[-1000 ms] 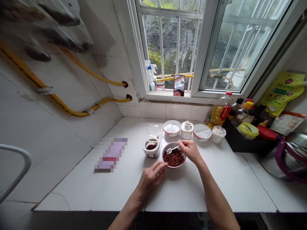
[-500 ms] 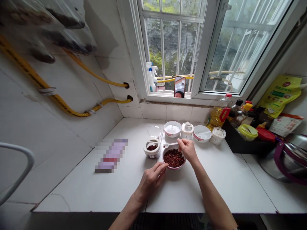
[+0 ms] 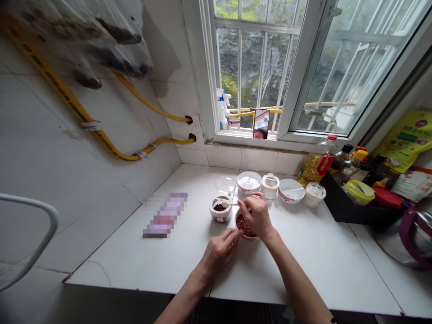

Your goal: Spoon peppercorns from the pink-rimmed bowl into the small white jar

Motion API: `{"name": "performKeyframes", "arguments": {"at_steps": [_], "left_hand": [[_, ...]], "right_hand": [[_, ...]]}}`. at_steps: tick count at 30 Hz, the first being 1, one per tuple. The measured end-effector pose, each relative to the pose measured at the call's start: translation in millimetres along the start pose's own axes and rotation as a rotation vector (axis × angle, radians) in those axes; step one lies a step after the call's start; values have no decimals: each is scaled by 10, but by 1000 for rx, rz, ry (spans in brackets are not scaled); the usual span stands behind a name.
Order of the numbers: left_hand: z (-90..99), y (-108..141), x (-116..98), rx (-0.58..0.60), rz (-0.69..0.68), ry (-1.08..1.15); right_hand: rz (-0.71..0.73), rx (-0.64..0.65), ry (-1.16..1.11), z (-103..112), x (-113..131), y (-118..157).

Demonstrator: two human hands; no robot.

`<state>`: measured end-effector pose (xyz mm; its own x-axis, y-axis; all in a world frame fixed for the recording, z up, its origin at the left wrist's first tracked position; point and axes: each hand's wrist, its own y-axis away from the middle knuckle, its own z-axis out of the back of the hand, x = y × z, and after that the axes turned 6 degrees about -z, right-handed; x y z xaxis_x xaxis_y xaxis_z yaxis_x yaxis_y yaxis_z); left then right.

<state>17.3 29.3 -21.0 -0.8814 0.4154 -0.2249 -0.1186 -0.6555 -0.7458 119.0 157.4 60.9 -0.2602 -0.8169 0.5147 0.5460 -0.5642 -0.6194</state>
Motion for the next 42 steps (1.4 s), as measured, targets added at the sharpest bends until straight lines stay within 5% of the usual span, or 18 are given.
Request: {"name": "performKeyframes", "arguments": {"at_steps": [3, 10, 17, 28, 42], "left_hand": [[3, 8, -1, 7, 13, 12], [-6, 19, 1, -13, 21, 22], [21, -17, 3, -33, -24, 8], [22, -10, 5, -32, -23, 15], [12, -4, 15, -34, -35, -19]], "right_hand": [[-158, -38, -92, 225, -173, 4], [-259, 225, 67, 593, -540, 90], [-193, 340, 87, 459, -382, 151], [-152, 167, 218, 409, -490, 132], [-244, 267, -45, 380, -432, 129]]}}
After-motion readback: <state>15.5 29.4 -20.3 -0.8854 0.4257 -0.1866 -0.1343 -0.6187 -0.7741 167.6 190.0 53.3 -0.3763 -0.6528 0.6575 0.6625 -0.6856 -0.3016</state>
